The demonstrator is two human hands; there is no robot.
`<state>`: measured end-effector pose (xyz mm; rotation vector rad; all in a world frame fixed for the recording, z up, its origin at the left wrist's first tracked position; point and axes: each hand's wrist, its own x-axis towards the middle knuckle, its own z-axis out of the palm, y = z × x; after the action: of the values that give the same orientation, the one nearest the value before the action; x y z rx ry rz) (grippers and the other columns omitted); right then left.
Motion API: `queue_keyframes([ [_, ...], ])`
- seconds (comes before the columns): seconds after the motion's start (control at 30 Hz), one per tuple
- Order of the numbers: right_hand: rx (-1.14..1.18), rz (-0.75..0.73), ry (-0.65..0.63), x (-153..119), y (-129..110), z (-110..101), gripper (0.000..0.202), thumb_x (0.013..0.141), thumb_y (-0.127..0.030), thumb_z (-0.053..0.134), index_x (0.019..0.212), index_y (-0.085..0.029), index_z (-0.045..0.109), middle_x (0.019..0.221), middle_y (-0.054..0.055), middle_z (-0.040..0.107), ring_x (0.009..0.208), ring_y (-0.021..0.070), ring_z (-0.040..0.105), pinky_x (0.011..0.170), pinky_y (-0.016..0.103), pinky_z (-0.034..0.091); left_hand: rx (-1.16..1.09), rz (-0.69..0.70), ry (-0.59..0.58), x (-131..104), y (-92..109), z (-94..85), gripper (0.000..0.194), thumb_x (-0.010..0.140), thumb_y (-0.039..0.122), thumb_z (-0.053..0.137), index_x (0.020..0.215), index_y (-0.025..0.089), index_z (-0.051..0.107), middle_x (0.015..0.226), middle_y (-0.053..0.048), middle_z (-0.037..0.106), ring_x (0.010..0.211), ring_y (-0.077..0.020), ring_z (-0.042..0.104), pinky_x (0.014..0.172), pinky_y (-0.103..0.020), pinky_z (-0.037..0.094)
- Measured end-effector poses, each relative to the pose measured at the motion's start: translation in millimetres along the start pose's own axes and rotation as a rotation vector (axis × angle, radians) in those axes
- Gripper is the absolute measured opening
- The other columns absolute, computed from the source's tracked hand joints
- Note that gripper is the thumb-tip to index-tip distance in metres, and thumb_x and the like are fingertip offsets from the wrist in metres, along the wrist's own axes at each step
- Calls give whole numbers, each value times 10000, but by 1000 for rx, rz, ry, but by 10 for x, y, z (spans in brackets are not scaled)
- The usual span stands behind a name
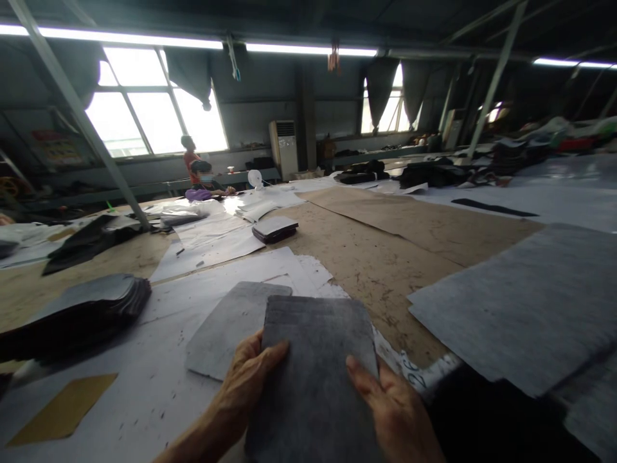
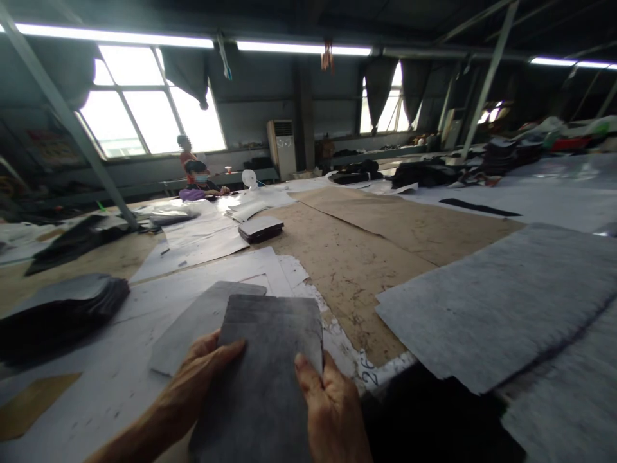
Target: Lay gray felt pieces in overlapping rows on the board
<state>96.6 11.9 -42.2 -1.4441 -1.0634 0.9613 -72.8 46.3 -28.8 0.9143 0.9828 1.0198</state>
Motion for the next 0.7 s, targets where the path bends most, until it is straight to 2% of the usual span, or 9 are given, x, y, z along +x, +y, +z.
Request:
queue_keyframes([
  [0.1, 75, 32, 56, 9, -35, -57, 340, 699, -451, 530, 877, -190, 655, 909, 52, 685, 942, 248, 597, 821, 299, 466, -17, 10, 42, 37, -5, -5, 308, 672, 257, 643, 953, 136, 610, 666, -42, 669, 521, -159, 601, 519, -260, 485],
  [0.27, 280, 163, -43, 13, -7, -95, 346, 655, -384, 587, 937, -190, 640, 812, 30, 696, 838, 248, 630, 748, 319, 500, -23, 53, 47, 37, -12, -1, 313, 634, 196, 629, 943, 145, 610, 663, -20, 665, 509, -155, 593, 513, -258, 475],
  [0.37, 284, 133, -17, -4, 35, -83, 336, 654, -400, 598, 916, -191, 617, 812, 37, 688, 824, 253, 628, 733, 335, 499, 14, 106, 32, 14, -24, -9, 382, 652, 224, 637, 1023, 161, 575, 698, -17, 670, 547, -154, 597, 520, -246, 466],
  [0.43, 116, 18, 116, -2, 72, -86, 353, 674, -422, 587, 944, -195, 591, 858, 52, 675, 813, 251, 622, 729, 353, 491, 33, 133, 11, 9, -30, -15, 413, 671, 253, 641, 1066, 171, 551, 721, -16, 672, 577, -157, 603, 531, -243, 465],
  [0.5, -106, -193, 293, 35, 106, -113, 381, 697, -420, 576, 1006, -198, 566, 945, 68, 648, 817, 238, 609, 734, 361, 483, 34, 119, -3, 16, -35, -19, 421, 675, 262, 643, 1076, 175, 545, 731, -13, 672, 599, -165, 610, 548, -249, 473],
  [0.57, -298, -418, 401, 110, 119, -161, 383, 718, -381, 570, 1057, -205, 552, 1027, 72, 614, 868, 229, 586, 750, 361, 478, 28, 87, 0, 31, -39, -22, 416, 670, 252, 642, 1068, 175, 551, 729, -10, 671, 604, -170, 615, 561, -257, 482],
  [0.63, -416, -546, 380, 213, 103, -213, 341, 729, -314, 563, 1055, -212, 562, 1044, 62, 605, 921, 224, 560, 774, 363, 471, 29, 59, -6, 47, -46, -29, 410, 668, 246, 635, 1064, 175, 554, 728, -8, 670, 590, -174, 615, 566, -272, 490],
  [0.7, -476, -529, 279, 323, 67, -247, 320, 717, -247, 562, 1035, -217, 576, 1019, 48, 614, 937, 216, 549, 808, 374, 457, 37, 42, -16, 56, -53, -38, 410, 670, 255, 630, 1065, 178, 552, 732, -9, 669, 575, -178, 613, 563, -287, 495],
])
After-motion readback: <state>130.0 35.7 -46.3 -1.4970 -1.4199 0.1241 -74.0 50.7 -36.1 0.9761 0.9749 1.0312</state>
